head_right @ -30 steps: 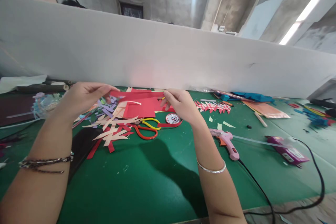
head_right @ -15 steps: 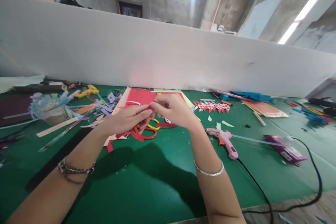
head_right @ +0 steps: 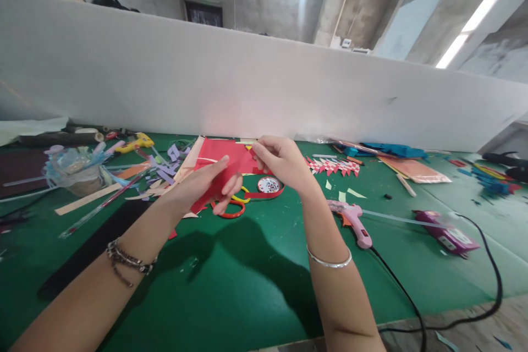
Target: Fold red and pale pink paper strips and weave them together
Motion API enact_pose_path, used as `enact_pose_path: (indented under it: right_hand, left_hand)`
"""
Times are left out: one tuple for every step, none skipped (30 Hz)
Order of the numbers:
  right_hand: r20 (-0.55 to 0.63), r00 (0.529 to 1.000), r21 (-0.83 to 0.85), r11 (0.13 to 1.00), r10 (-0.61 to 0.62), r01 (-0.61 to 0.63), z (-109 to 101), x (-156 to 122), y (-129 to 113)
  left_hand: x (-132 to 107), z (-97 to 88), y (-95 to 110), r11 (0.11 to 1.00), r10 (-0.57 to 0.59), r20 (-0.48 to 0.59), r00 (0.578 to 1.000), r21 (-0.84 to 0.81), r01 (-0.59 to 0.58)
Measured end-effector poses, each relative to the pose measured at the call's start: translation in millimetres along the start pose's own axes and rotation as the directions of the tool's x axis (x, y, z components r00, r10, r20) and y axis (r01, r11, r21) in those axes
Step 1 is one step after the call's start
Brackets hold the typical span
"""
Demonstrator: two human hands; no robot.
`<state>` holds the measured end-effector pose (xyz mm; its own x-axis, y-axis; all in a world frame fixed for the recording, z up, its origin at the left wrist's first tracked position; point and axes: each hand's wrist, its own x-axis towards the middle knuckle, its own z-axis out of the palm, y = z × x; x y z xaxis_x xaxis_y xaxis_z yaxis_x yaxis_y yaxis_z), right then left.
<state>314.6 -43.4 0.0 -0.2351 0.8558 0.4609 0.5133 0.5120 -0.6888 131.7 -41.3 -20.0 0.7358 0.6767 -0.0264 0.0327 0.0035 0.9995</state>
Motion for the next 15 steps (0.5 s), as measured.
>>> enact_pose_path:
  right_hand:
    - [0.005,1.000,-0.003,1.000,0.001,-0.001,0,0,1]
    - [0.013,1.000,-0.004,1.000,0.000,0.000,0,0,1]
    - [0.024,1.000,-0.003,1.000,-0.005,0.005,0,1,2]
    - [0.036,0.999,-0.001,1.000,-0.012,0.012,0,1,3]
    - [0.048,0.999,0.001,1.000,-0.018,0.018,0,1,3]
    - [0.057,0.998,0.001,1.000,-0.025,0.025,0,1,4]
    - [0.063,0.997,0.002,0.999,-0.033,0.033,1,2,4]
    - [0.066,0.997,-0.001,0.999,-0.038,0.038,1,2,4]
    - [0.069,0.997,-0.005,0.999,-0.043,0.044,1,2,4]
    - [0.070,0.996,-0.008,0.999,-0.048,0.049,1,2,4]
    - [0.071,0.996,-0.010,0.999,-0.051,0.052,1,2,4]
    - [0.071,0.996,-0.012,0.999,-0.052,0.053,1,1,4]
    - [0.070,0.996,-0.016,0.999,-0.051,0.052,1,1,4]
    - [0.068,0.997,-0.019,0.999,-0.048,0.049,1,1,4]
    - [0.062,0.997,-0.020,0.999,-0.042,0.044,1,1,4]
  left_hand:
    - [1,-1.0,-2,0.999,0.035,0.011,0.999,-0.006,-0.035]
    - [2,-2.1,-4,0.998,0.068,0.018,0.997,0.000,-0.068]
    - [4,-3.1,-6,0.996,0.090,0.026,0.996,0.013,-0.090]
    - [5,-3.9,-8,0.995,0.095,0.036,0.995,0.026,-0.096]
    - [5,-4.6,-9,0.995,0.094,0.050,0.994,0.029,-0.096]
    - [6,-5.0,-11,0.996,0.092,0.066,0.994,0.016,-0.093]
    - [7,-5.1,-12,0.996,0.089,0.086,0.992,-0.007,-0.089]
    - [7,-5.0,-12,0.995,0.092,0.104,0.990,-0.035,-0.088]
    - [7,-4.6,-13,0.993,0.104,0.121,0.987,-0.064,-0.096]
    - [7,-4.0,-13,0.990,0.118,0.140,0.983,-0.094,-0.105]
    - [7,-3.3,-13,0.986,0.129,0.163,0.978,-0.127,-0.109]
    - [7,-2.5,-13,0.981,0.134,0.182,0.974,-0.164,-0.104]
    - [7,-1.7,-12,0.974,0.139,0.195,0.971,-0.204,-0.098]
    - [7,-1.0,-12,0.967,0.140,0.200,0.970,-0.240,-0.091]
    - [8,-0.5,-12,0.960,0.138,0.198,0.971,-0.269,-0.082]
